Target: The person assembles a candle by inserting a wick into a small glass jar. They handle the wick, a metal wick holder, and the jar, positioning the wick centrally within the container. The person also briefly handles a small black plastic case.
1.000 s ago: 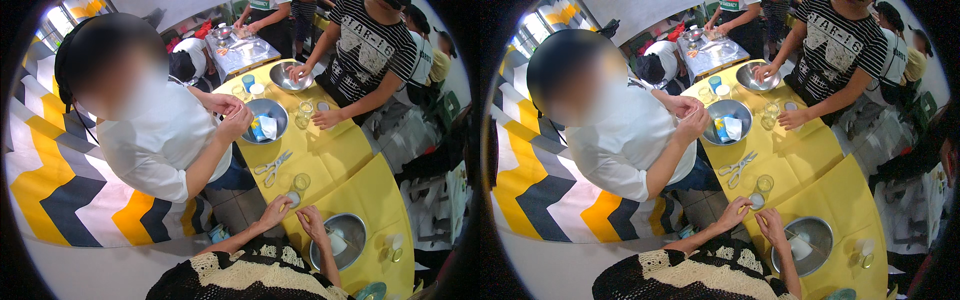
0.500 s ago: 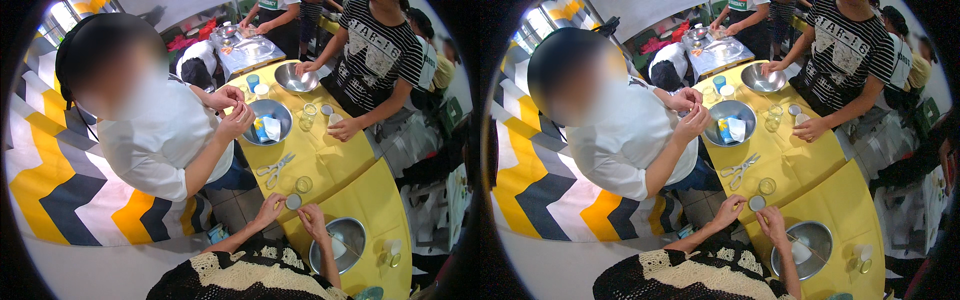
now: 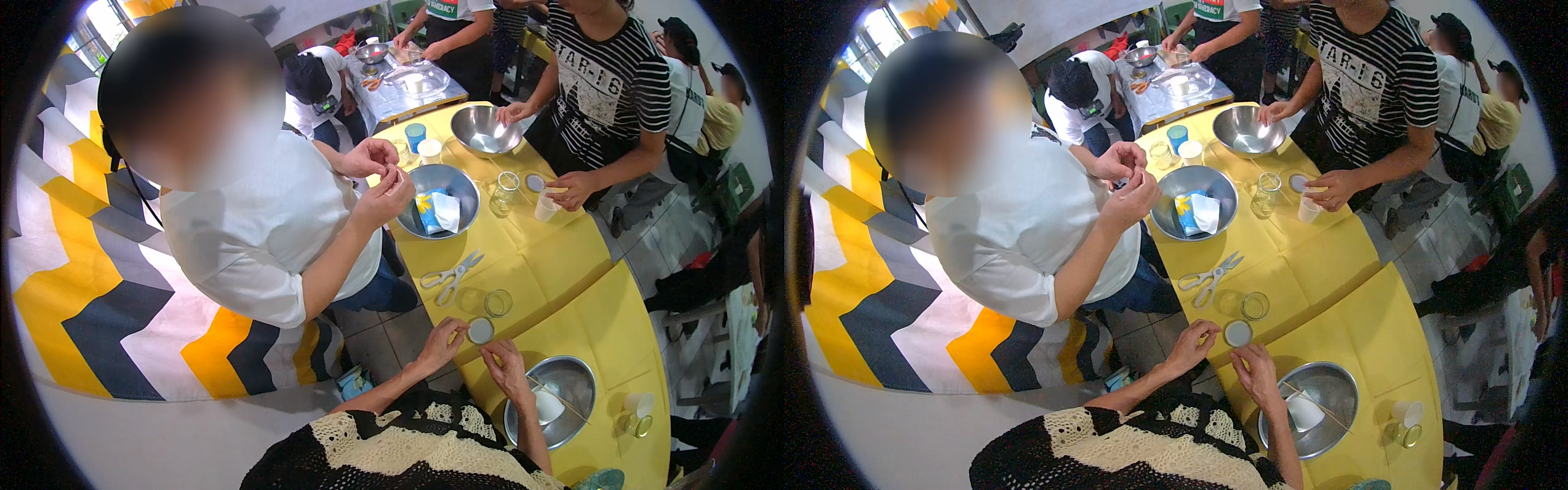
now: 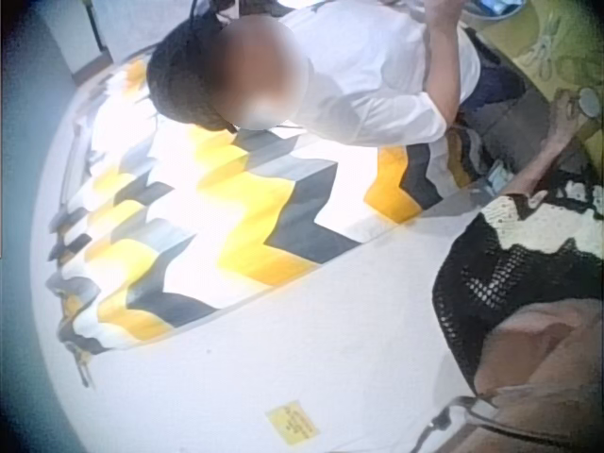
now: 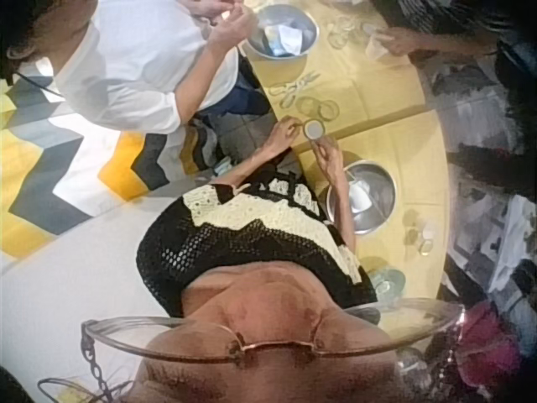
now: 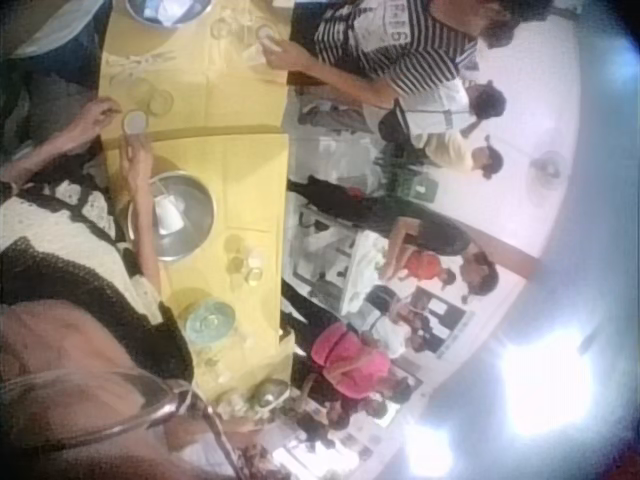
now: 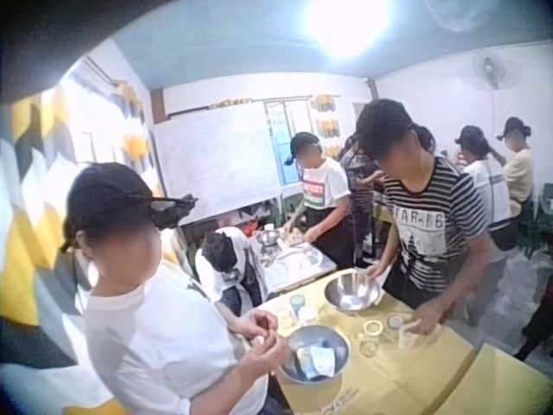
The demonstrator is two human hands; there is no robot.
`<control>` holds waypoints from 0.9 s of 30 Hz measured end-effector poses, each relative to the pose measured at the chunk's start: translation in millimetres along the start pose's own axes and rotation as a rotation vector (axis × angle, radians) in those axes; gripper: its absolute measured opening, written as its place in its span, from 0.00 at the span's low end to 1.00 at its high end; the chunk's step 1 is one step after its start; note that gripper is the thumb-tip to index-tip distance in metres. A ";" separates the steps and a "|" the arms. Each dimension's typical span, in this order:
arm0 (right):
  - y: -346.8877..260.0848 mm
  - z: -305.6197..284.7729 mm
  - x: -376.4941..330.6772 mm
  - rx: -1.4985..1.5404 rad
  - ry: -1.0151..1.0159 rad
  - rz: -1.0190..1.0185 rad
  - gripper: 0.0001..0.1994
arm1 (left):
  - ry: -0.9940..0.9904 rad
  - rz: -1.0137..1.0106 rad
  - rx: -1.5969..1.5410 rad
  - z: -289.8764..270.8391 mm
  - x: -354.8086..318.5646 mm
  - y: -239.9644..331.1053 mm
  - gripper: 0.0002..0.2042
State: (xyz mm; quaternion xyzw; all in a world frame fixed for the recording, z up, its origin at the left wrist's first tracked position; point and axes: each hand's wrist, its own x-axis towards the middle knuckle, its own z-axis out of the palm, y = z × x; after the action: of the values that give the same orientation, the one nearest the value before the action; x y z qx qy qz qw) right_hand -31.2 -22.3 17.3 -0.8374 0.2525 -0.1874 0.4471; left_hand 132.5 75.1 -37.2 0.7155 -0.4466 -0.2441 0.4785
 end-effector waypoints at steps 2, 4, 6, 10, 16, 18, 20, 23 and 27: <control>0.9 -0.1 -1.8 -0.008 0.003 -0.005 0.05 | -0.003 0.004 -0.009 0.3 0.4 1.0 0.07; 2.9 0.5 -3.0 -0.021 0.007 -0.027 0.05 | -0.001 0.010 -0.015 0.7 0.9 0.7 0.07; 3.3 1.7 -3.3 -0.020 0.016 -0.028 0.05 | 0.002 0.008 -0.021 1.3 1.2 -2.0 0.07; 10.2 6.1 -5.7 0.000 0.024 -0.041 0.05 | 0.012 0.024 -0.020 1.2 0.1 -3.7 0.07; 11.0 4.9 -5.6 -0.021 0.009 -0.056 0.05 | 0.024 0.009 -0.030 0.0 0.7 0.2 0.07; 9.6 5.0 -5.6 -0.002 0.009 -0.038 0.05 | 0.025 0.002 -0.036 -0.8 1.1 2.4 0.07; 8.5 5.6 -5.8 0.010 0.012 -0.028 0.05 | 0.022 -0.009 -0.034 -1.4 1.0 5.1 0.07; 6.8 6.0 -6.0 0.011 0.013 -0.023 0.05 | 0.019 -0.014 -0.021 -1.8 0.5 7.0 0.07; 5.2 5.7 -6.0 0.002 0.009 -0.030 0.06 | 0.026 -0.004 -0.018 -1.5 0.6 6.6 0.07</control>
State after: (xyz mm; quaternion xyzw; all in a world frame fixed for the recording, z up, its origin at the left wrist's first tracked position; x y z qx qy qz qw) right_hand -34.2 -17.5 9.4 -0.8397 0.2418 -0.1983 0.4440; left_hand 131.3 74.4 -30.6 0.7153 -0.4367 -0.2400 0.4900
